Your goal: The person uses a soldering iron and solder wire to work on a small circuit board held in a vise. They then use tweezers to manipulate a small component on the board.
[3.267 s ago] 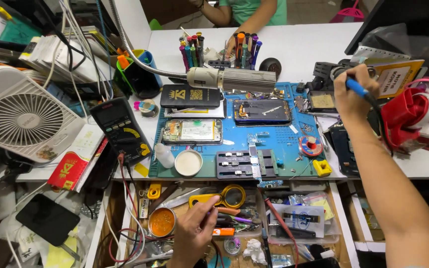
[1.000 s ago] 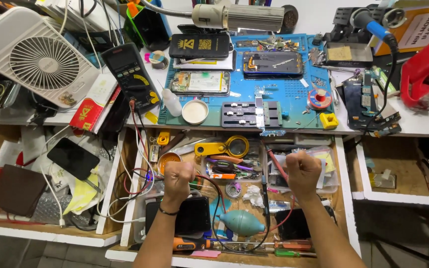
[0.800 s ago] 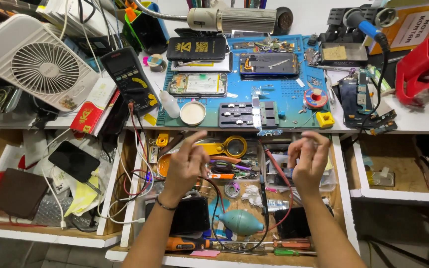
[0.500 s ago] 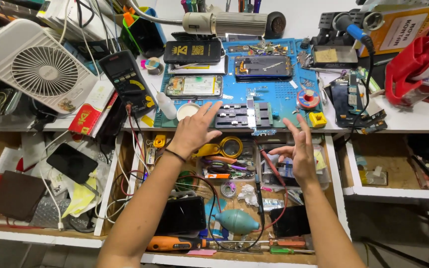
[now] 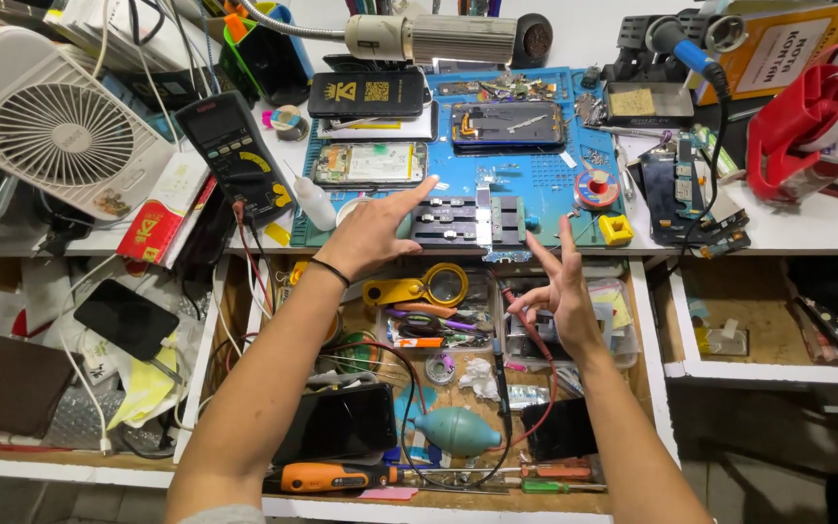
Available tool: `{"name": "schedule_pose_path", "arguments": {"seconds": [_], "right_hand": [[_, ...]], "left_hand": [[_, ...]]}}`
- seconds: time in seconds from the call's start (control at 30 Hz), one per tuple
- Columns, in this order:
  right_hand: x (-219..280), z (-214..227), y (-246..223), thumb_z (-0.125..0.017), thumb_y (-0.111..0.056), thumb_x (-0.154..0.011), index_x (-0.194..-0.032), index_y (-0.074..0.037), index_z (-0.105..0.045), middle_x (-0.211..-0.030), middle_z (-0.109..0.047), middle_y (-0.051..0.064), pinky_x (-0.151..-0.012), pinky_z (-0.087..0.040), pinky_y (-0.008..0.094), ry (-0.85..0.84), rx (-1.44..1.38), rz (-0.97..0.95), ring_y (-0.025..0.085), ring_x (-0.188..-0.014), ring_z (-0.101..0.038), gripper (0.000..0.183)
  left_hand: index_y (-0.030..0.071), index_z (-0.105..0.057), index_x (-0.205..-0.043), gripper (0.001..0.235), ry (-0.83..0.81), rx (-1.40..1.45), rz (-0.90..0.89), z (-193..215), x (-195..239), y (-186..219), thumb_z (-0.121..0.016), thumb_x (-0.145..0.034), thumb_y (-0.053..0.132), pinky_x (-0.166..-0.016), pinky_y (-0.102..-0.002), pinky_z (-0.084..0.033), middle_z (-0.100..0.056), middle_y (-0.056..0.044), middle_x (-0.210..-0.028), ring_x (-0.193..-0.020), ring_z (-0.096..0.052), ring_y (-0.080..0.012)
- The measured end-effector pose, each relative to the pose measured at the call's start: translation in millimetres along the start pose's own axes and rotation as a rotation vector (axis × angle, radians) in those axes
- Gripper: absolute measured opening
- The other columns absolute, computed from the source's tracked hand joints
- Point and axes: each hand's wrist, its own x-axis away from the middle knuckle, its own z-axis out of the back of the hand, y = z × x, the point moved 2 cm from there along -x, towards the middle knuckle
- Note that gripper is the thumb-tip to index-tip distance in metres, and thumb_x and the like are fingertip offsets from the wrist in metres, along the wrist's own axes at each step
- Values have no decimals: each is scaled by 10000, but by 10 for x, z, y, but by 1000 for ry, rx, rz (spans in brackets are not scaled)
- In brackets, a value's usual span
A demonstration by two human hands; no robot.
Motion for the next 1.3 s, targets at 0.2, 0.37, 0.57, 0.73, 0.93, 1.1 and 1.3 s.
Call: {"name": "schedule_pose_path", "arguments": {"seconds": [0.2, 0.37, 0.57, 0.73, 0.93, 1.1, 1.3], "right_hand": [[16, 14, -44, -182, -758, -978, -1638, -190, 92, -1572, -395, 288, -437, -583, 263, -6, 26, 28, 324, -687, -756, 913], [53, 121, -43, -103, -707, -1011, -1649, -159, 41, -1578, -422, 260, -474, -571, 267, 34, 141, 81, 312, -717, -735, 853], [175, 216, -148, -379, -194, -1173, -1355, -53, -545, -883, -672, 146, -449, -335, 237, 533, 132, 308, 159, -472, -514, 284], [337, 126, -53, -648, -410, -1076, -555, -98, -368, -514, -394, 26, -510, -312, 276, 435, 338, 547, 138, -470, -442, 668], [445, -345, 12, -696, -19, -1035, -1013, 7, -767, -581, -637, 150, -439, -418, 282, 302, 361, 640, 181, -395, -506, 79], [427, -380, 296, -693, -311, -970, -543, -177, -634, -405, -477, -52, -435, -407, 259, 168, 516, 673, 176, -344, -426, 451], [384, -424, 77, -716, -46, -956, -1016, -38, -777, -601, -661, 86, -498, -473, 301, 116, 513, 719, 190, -411, -551, 86]], "left_hand": [[271, -145, -1663, 1086, -27, -22, 34, 38, 75, 75, -840, -830, 232, -1004, -549, -561, -550, -126, -1516, -1176, -669, -412], [273, -143, -1655, 1057, 66, -158, 30, 263, 335, 175, -821, -847, 343, -971, -560, -572, -504, -50, -1566, -1119, -681, -425], [107, -633, -1351, 330, 622, 57, -206, 873, 1276, 360, -680, -1042, 3, -489, -241, -423, -666, -16, -699, -512, -529, -83], [123, -306, -1613, 587, 710, 12, -86, 947, 1876, 146, -411, -1118, -173, -689, -309, -489, -547, -108, -990, -784, -525, -201], [145, -704, -634, 424, 917, 108, -64, 872, 2097, 13, -519, -874, -151, -522, -269, -448, -480, 31, -560, -507, -460, -177], [224, -660, -538, 428, 879, 235, -147, 720, 2098, 9, -502, -811, -65, -449, -257, -417, -457, 82, -484, -409, -416, -158], [175, -636, -565, 339, 843, 312, -157, 825, 1928, 269, -543, -877, 81, -397, -252, -381, -338, 41, -415, -354, -301, -159]]}}
